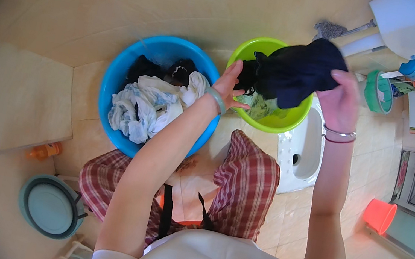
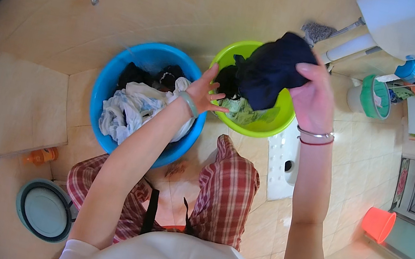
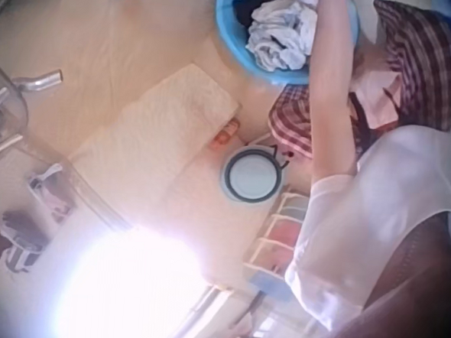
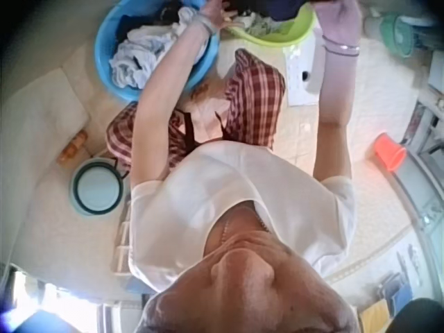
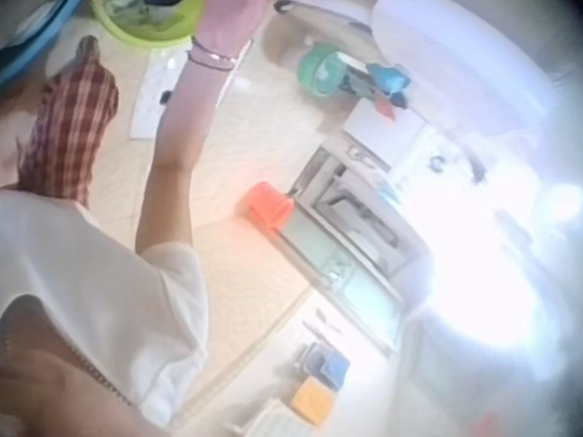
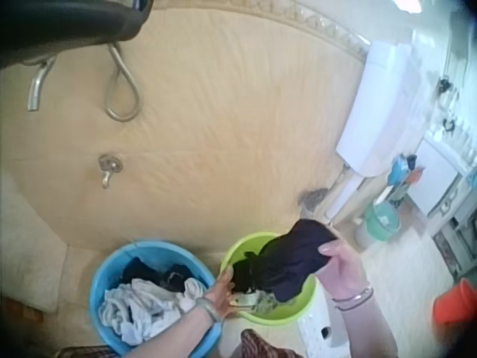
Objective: The person transfers clothes from a green bucket into a blue basin, then turns on the tap to fill the basin with water. They proceed to wash the clothes by hand, scrubbing and rinsing them in the water.
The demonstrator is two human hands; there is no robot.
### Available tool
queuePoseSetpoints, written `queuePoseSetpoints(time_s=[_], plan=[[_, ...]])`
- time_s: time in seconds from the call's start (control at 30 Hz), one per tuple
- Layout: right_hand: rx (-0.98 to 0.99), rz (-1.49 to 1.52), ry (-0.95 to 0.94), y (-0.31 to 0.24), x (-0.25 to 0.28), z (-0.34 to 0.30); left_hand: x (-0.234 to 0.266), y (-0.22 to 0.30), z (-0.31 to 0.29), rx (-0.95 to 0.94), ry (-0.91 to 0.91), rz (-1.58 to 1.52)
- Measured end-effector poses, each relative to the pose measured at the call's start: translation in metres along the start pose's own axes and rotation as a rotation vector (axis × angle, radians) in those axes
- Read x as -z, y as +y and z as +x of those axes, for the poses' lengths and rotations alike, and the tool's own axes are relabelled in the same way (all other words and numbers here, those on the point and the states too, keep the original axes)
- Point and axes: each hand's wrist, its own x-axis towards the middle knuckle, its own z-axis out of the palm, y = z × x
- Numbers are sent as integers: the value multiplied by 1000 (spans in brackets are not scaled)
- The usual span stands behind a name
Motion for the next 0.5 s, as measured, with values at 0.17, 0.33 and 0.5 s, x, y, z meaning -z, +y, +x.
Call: queuePoseSetpoints(time_s=[0.17,0.33,0.5], plan=[[28,408,-287,-20,-83,-13,7,8,-24,-54,-86,-113],[94,-170,-20,42,-102,3,45,9,-52,-258,-607,-327],[-86,-916,-237,133,-103,6,60,34,-106,-1251,-249,895]])
